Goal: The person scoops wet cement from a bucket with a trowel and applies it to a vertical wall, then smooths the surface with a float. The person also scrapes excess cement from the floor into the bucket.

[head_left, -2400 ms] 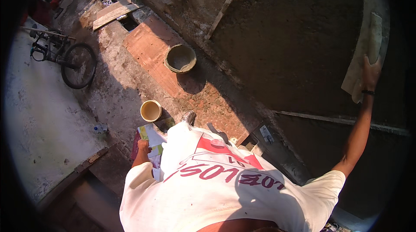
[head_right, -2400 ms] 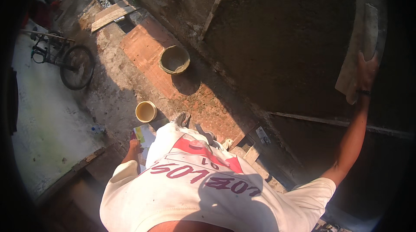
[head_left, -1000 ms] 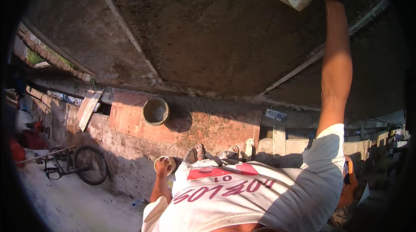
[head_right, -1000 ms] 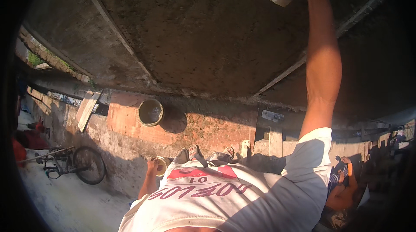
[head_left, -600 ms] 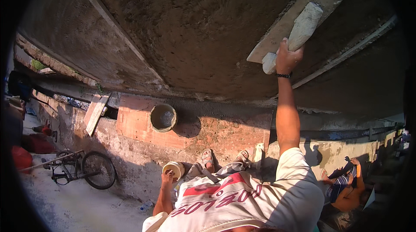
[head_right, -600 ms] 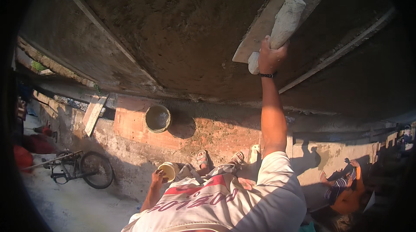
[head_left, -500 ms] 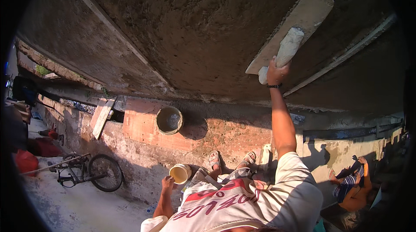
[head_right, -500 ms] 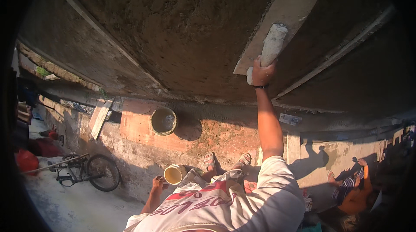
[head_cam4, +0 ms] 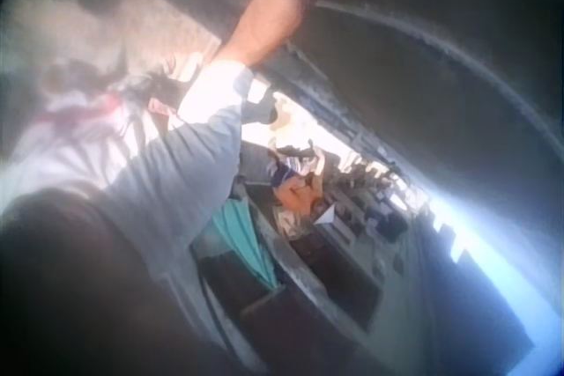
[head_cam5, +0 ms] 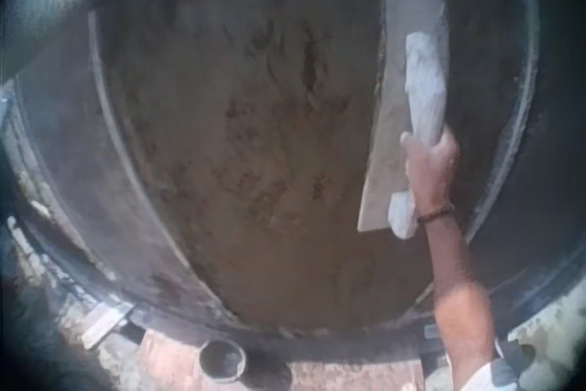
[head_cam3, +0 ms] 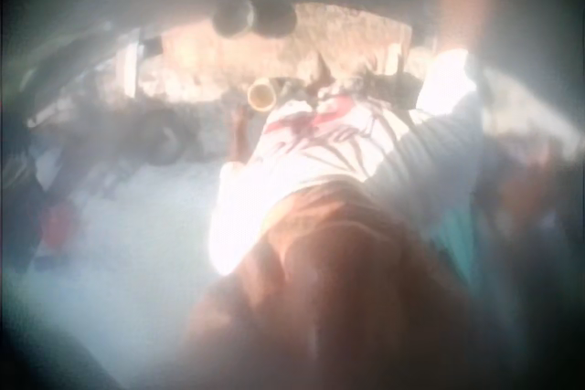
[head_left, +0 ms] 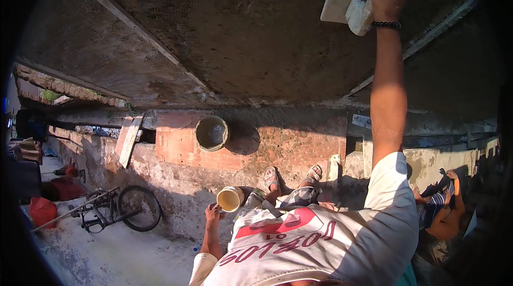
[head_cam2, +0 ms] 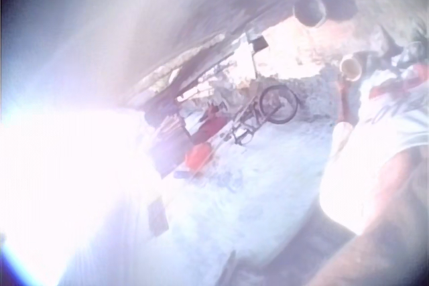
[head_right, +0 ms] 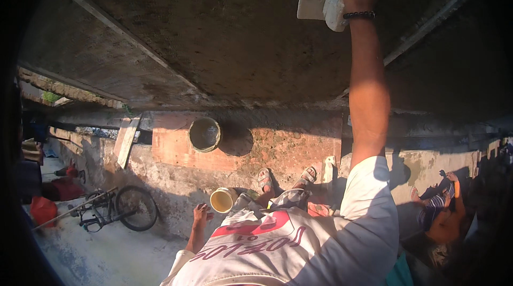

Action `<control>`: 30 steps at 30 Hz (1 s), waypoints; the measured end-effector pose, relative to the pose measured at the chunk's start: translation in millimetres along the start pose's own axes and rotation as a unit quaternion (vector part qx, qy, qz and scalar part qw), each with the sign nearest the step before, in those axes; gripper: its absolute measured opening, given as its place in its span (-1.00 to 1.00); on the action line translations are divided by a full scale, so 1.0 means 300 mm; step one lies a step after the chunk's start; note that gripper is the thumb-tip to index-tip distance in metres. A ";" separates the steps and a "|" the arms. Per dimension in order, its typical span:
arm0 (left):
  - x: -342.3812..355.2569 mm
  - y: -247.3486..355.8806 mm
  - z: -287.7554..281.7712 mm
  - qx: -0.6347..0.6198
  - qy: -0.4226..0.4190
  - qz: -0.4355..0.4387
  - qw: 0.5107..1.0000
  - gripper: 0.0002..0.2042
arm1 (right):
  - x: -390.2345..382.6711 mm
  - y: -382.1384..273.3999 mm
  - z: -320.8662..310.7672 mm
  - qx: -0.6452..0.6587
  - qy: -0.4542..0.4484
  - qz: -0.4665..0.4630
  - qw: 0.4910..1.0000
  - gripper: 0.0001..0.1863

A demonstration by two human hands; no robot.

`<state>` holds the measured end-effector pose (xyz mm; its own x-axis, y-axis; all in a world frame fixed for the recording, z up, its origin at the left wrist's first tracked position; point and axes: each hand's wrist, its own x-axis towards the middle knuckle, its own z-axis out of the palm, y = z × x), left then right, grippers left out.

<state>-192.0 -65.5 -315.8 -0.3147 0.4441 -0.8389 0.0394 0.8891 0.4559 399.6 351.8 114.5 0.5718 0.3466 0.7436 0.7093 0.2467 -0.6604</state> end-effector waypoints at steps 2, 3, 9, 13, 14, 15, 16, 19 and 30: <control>-0.007 -0.030 0.039 -0.014 -0.016 -0.017 1.000 -0.60 | -0.066 0.011 0.009 -0.006 0.036 -0.009 0.999 -0.55; -0.013 -0.043 0.057 -0.023 -0.023 -0.028 0.999 -0.60 | -0.098 0.037 0.020 -0.006 0.053 -0.015 0.998 -0.55; -0.070 -0.037 0.029 -0.007 -0.028 -0.026 0.999 -0.62 | -0.627 0.470 0.113 -0.120 0.071 0.056 0.989 -0.50; -0.055 0.028 -0.051 0.009 0.023 -0.011 1.000 -0.61 | -1.081 0.835 0.162 -0.181 0.022 0.190 0.965 -0.36; -0.043 0.048 -0.072 0.003 0.041 -0.006 0.999 -0.61 | -1.148 0.896 0.159 -0.142 -0.008 0.243 0.960 -0.40; -0.041 0.057 -0.093 0.001 0.058 -0.007 0.998 -0.61 | -1.204 0.937 0.157 -0.127 -0.028 0.276 0.952 -0.43; -0.043 0.061 -0.108 0.004 0.071 0.010 0.997 -0.63 | -1.236 0.963 0.158 -0.126 -0.068 0.376 0.916 -0.46; -0.059 0.060 -0.132 0.019 0.076 0.036 0.996 -0.64 | -1.187 0.928 0.161 -0.051 -0.050 0.341 0.937 -0.52; -0.006 -0.122 -0.020 -0.047 0.066 0.014 0.997 -0.72 | -0.143 -0.030 0.108 0.346 -0.255 0.014 0.903 -0.83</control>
<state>-198.5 -99.5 -329.3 -0.4364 0.4441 -0.7825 -0.0377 0.8599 0.5091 355.3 364.1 85.2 0.1968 0.6898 0.6968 0.1685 0.6763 -0.7171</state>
